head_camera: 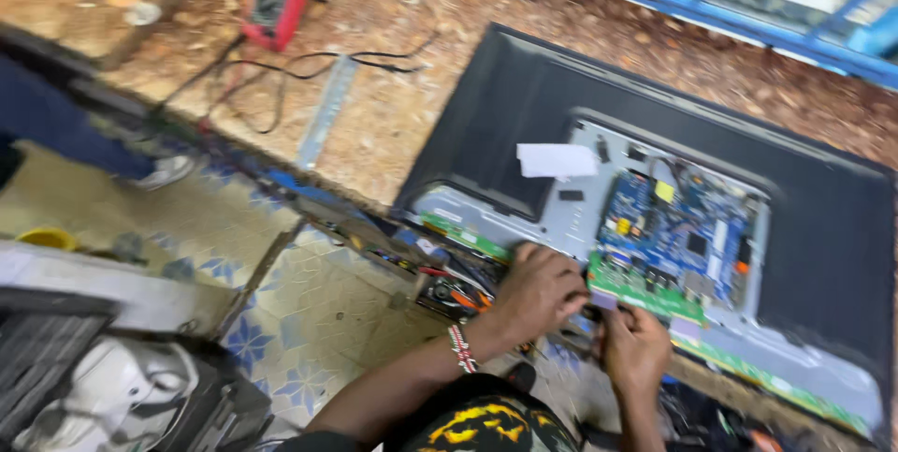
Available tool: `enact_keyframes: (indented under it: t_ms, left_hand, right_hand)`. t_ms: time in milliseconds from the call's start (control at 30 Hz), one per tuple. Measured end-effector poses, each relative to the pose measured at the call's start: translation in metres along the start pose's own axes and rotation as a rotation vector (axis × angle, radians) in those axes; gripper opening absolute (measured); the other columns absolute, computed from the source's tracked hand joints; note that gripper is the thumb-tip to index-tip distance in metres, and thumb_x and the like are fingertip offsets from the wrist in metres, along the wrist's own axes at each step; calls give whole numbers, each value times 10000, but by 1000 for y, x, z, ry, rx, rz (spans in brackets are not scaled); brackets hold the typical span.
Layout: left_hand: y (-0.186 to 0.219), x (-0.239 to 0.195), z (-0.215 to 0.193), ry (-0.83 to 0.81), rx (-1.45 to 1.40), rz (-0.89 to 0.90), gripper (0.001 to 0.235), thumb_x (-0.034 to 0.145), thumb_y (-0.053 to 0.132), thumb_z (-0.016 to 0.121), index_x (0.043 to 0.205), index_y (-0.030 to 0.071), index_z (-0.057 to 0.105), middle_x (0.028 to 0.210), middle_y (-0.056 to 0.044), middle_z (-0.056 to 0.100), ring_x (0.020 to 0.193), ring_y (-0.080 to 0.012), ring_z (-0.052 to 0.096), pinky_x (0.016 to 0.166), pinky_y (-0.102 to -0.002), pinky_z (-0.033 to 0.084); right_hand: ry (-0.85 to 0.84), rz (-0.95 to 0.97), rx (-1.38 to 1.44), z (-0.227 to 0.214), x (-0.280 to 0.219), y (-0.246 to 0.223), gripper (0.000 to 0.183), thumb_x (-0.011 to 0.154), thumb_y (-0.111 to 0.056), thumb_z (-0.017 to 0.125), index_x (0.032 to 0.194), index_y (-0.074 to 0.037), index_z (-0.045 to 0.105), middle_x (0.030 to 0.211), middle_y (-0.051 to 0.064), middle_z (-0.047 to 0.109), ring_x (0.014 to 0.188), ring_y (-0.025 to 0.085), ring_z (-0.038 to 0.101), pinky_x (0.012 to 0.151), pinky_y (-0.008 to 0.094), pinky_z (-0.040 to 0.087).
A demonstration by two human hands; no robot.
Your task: The person removes a metal bracket from the back of a television and sets it aside. They then disconnect a ribbon cable and remove a green circuit board from the television's chassis, placing it on the workbench. Finally, the person picks up a small white plastic piece from the television frame.
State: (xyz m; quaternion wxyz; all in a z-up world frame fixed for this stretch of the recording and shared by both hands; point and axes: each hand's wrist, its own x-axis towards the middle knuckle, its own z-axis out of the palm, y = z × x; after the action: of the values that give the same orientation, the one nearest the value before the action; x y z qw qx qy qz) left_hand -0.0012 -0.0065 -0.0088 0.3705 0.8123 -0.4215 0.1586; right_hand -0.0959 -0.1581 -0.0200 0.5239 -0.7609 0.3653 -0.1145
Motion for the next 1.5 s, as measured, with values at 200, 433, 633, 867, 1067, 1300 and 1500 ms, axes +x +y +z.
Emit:
enact_keyframes:
  t_ms: [200,433,633,867,1067,1300,1500]
  left_hand:
    - [9,0,0,-231,126,-93,236,891,277,706,969,55,715,1039,-111,688,983,-293,611,1035,-500,399]
    - [-2,-9,8,-159,-80,-193,167,898,246,700,994,118,750,1074,-92,705,1015,-314,619,1015,-497,395]
    - [-5,-7,11,-163,-114,-243,160,896,300,766,991,172,781,1065,-88,710,1015,-308,603,980,-481,350]
    - [3,1,9,-279,14,-274,231,881,346,739,961,129,750,1065,-110,687,1017,-299,578,989,-467,355]
    - [3,-2,4,-294,13,-254,205,914,318,725,1001,133,735,1070,-97,681,1021,-271,566,1003,-448,340]
    - [-3,-5,-11,-158,-97,-167,99,891,292,808,959,225,784,1042,-7,736,1001,-245,616,951,-447,332]
    - [-3,0,-4,-193,-52,-209,152,850,327,840,950,237,770,1049,32,715,1026,-230,590,976,-466,324]
  right_hand:
    - [62,-126,286,24,21,51,198,1074,-82,710,920,37,674,553,91,517,378,131,396,341,274,297]
    - [-58,16,183,29,52,81,178,1081,-114,730,1041,57,699,560,180,507,391,261,442,419,381,356]
    - [-68,-28,226,42,71,104,202,1051,-163,745,1067,36,714,552,161,506,390,216,418,414,336,326]
    - [-54,-12,243,30,71,111,207,1034,-161,740,1085,38,716,540,158,504,373,207,411,403,326,314]
    - [26,21,262,27,33,57,194,1052,-58,711,1130,121,710,540,178,503,347,245,412,339,359,335]
    - [71,-57,210,18,-5,-2,273,992,-53,754,783,117,702,467,166,538,348,216,446,374,316,367]
    - [-35,55,198,5,3,-1,236,972,-61,682,780,76,687,489,155,579,350,226,485,384,359,362]
